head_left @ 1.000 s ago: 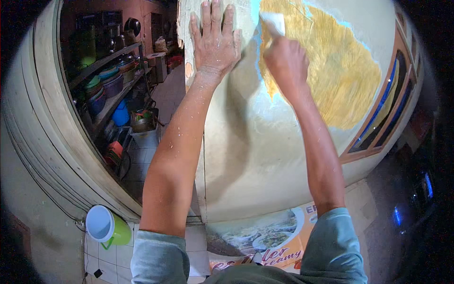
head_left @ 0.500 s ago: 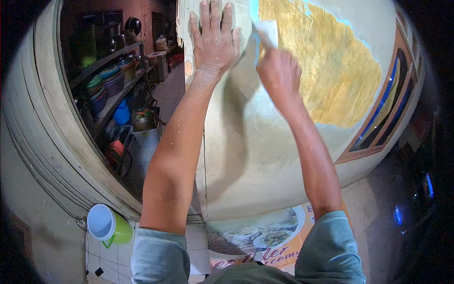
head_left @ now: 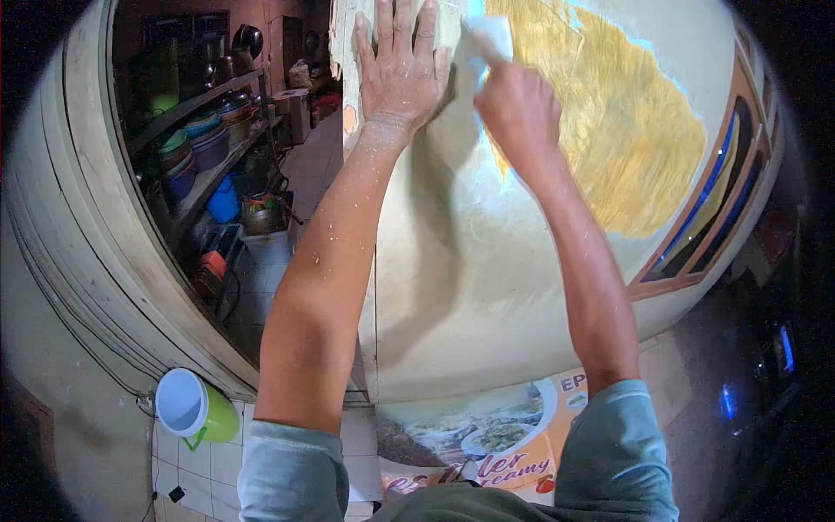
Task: Scraping and smoothing a wall surface with a putty knife.
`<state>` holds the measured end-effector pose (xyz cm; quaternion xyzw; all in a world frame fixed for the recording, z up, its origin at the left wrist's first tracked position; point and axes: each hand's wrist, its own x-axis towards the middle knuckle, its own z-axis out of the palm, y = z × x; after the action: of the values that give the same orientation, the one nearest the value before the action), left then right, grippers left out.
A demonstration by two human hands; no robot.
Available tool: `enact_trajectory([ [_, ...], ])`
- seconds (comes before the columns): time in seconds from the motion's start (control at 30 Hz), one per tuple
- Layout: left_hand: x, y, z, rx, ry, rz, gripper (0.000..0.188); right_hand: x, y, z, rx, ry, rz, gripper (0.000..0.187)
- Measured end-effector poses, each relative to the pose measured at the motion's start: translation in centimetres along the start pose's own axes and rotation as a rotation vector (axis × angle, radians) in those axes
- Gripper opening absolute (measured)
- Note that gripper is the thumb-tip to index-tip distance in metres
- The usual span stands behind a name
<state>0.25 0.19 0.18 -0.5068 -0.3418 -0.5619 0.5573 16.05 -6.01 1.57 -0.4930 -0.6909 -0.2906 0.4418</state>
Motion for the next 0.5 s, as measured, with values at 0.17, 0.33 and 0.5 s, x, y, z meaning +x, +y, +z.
enact_trajectory([
  [0.17, -0.2, -2.2, 2.2, 0.036, 0.29, 0.109, 0.068, 2.3, -0.7, 0.2, 0.039, 0.177, -0.101, 0.039],
  [0.33, 1.2, -0.2, -2.7, -0.028, -0.198, -0.057, 0.064, 8.4, -2.3, -5.2, 0.091, 0.232, -0.191, 0.018],
  [0.5, 0.7, -0.4, -2.2, -0.091, -0.277, -0.102, 0.068, -1.6, 0.3, 1.1, -0.048, 0.003, -0.064, 0.061],
])
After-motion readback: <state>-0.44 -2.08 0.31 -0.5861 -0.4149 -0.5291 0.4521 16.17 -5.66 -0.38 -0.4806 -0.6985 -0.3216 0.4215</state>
